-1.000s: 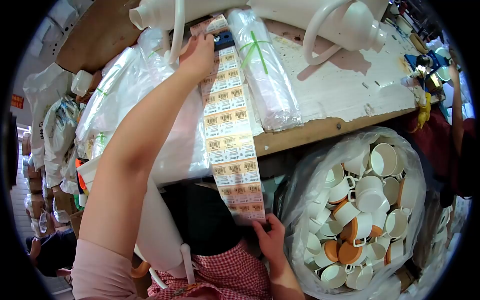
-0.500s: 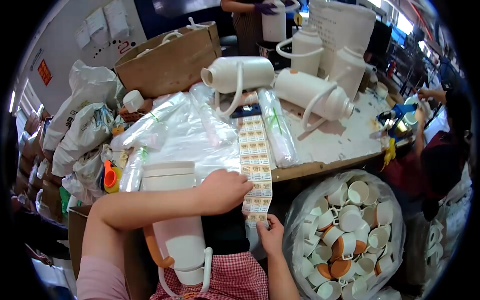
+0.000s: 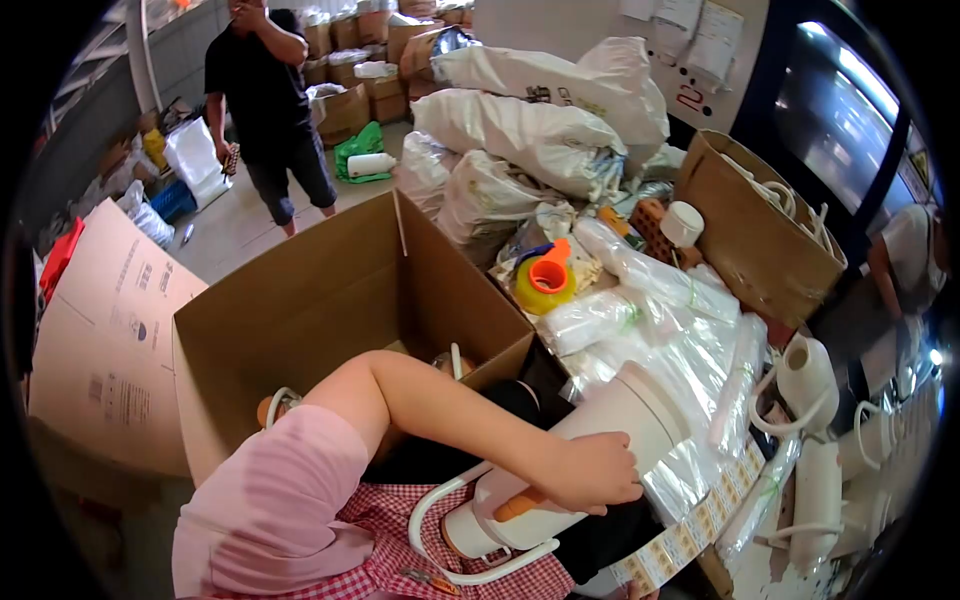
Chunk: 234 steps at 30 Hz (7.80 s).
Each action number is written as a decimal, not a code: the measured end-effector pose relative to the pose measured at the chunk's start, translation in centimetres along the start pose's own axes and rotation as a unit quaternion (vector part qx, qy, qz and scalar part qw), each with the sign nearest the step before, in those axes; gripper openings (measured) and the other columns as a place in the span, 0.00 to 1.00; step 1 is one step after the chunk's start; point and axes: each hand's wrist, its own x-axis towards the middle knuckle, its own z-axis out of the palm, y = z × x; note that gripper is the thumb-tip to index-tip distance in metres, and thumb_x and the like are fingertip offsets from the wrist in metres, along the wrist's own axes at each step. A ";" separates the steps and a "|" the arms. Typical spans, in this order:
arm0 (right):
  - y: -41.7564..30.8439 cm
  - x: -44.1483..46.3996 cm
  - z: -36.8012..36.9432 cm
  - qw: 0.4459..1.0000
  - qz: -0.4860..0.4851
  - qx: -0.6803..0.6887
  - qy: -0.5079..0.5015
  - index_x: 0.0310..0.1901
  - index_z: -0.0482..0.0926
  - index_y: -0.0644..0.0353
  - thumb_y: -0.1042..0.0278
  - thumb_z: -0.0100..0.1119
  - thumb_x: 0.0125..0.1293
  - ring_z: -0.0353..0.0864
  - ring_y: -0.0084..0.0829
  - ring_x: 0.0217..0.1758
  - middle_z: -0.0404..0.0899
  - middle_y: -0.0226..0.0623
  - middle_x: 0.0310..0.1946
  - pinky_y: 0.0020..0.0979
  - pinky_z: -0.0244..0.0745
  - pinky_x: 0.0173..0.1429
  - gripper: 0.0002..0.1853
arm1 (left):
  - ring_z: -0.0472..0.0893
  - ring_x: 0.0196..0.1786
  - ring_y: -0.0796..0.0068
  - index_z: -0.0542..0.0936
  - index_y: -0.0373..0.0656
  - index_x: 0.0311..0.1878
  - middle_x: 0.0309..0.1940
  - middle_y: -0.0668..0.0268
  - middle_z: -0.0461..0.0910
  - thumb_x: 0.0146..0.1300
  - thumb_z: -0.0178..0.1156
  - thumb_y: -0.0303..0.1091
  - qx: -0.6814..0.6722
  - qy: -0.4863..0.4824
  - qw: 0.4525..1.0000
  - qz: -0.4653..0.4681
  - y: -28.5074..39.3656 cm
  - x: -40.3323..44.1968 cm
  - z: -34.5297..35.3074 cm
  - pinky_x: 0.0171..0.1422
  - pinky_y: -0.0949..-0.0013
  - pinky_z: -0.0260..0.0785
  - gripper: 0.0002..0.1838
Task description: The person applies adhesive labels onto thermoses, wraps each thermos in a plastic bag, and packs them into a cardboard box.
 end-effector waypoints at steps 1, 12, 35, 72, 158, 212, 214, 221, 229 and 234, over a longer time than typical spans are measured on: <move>0.1 0.4 -0.2 1.000 -0.001 -0.008 0.002 0.56 0.77 0.68 0.77 0.64 0.60 0.82 0.33 0.49 0.82 0.39 0.49 0.35 0.76 0.57 0.21 | 0.82 0.41 0.63 0.79 0.46 0.34 0.30 0.67 0.82 0.55 0.68 0.46 0.003 0.000 1.000 -0.009 -0.2 -0.2 0.0 0.54 0.59 0.65 0.14; 3.1 0.7 -4.8 1.000 -0.022 -0.016 0.008 0.55 0.78 0.67 0.77 0.64 0.61 0.81 0.32 0.50 0.82 0.38 0.50 0.33 0.75 0.58 0.20 | 0.79 0.29 0.56 0.81 0.52 0.31 0.20 0.64 0.79 0.58 0.65 0.45 -0.109 0.044 0.993 -0.027 0.6 -1.6 0.0 0.51 0.56 0.68 0.09; -5.7 0.8 0.4 0.969 -0.096 0.227 0.025 0.47 0.79 0.68 0.81 0.65 0.63 0.82 0.19 0.42 0.84 0.34 0.41 0.22 0.77 0.49 0.11 | 0.81 0.48 0.63 0.82 0.39 0.48 0.44 0.59 0.82 0.62 0.66 0.35 -0.157 -0.012 0.988 0.010 9.2 15.1 6.6 0.53 0.63 0.73 0.14; -7.3 -0.8 2.3 0.976 -0.189 0.071 0.078 0.62 0.67 0.65 0.86 0.60 0.61 0.84 0.25 0.43 0.86 0.41 0.40 0.25 0.76 0.50 0.26 | 0.82 0.39 0.62 0.84 0.47 0.32 0.31 0.66 0.83 0.56 0.69 0.38 -0.105 0.117 0.987 0.025 9.6 15.7 10.8 0.48 0.58 0.69 0.07; -19.3 -0.3 17.3 0.987 -0.108 -0.044 -0.110 0.35 0.83 0.70 0.76 0.69 0.61 0.73 0.13 0.26 0.81 0.27 0.25 0.17 0.68 0.31 0.06 | 0.83 0.41 0.41 0.63 0.33 0.63 0.42 0.44 0.80 0.62 0.64 0.28 -0.413 0.171 0.821 -0.356 10.1 -4.1 6.3 0.45 0.50 0.74 0.28; -17.3 -3.6 -1.6 0.920 0.074 0.252 -0.290 0.66 0.67 0.71 0.52 0.84 0.45 0.85 0.37 0.53 0.80 0.47 0.55 0.39 0.84 0.57 0.51 | 0.80 0.41 0.77 0.84 0.33 0.41 0.37 0.65 0.85 0.69 0.59 0.37 -0.474 0.102 0.831 -0.273 -1.6 -2.5 -1.7 0.48 0.71 0.72 0.14; -18.4 -4.7 -0.2 0.945 0.085 0.252 -0.190 0.68 0.66 0.71 0.53 0.84 0.45 0.86 0.38 0.53 0.81 0.49 0.55 0.39 0.83 0.59 0.52 | 0.81 0.49 0.73 0.85 0.38 0.50 0.46 0.63 0.86 0.68 0.61 0.39 -0.317 0.204 0.896 -0.233 -6.5 2.4 -0.2 0.57 0.68 0.71 0.16; -19.2 -3.9 4.2 0.977 0.007 0.170 -0.124 0.64 0.69 0.73 0.40 0.71 0.59 0.87 0.42 0.47 0.82 0.49 0.50 0.37 0.85 0.51 0.45 | 0.78 0.57 0.54 0.79 0.40 0.58 0.54 0.54 0.80 0.58 0.69 0.42 -0.039 0.048 0.981 -0.184 -11.9 7.2 9.0 0.61 0.56 0.70 0.26; -13.6 6.1 10.6 0.747 0.084 0.445 -0.487 0.59 0.68 0.70 0.34 0.52 0.71 0.85 0.41 0.44 0.72 0.40 0.32 0.37 0.85 0.49 0.39 | 0.76 0.60 0.54 0.76 0.43 0.62 0.58 0.54 0.78 0.64 0.62 0.42 -0.025 0.200 0.972 -0.120 -14.1 8.8 5.8 0.64 0.55 0.68 0.24; -14.3 8.1 14.5 0.850 -0.003 0.246 -0.466 0.65 0.66 0.67 0.60 0.64 0.66 0.81 0.32 0.49 0.78 0.41 0.43 0.33 0.81 0.51 0.32 | 0.60 0.76 0.47 0.69 0.35 0.68 0.74 0.51 0.62 0.60 0.68 0.46 0.084 -0.053 0.984 -0.148 -9.6 2.8 7.0 0.75 0.49 0.58 0.37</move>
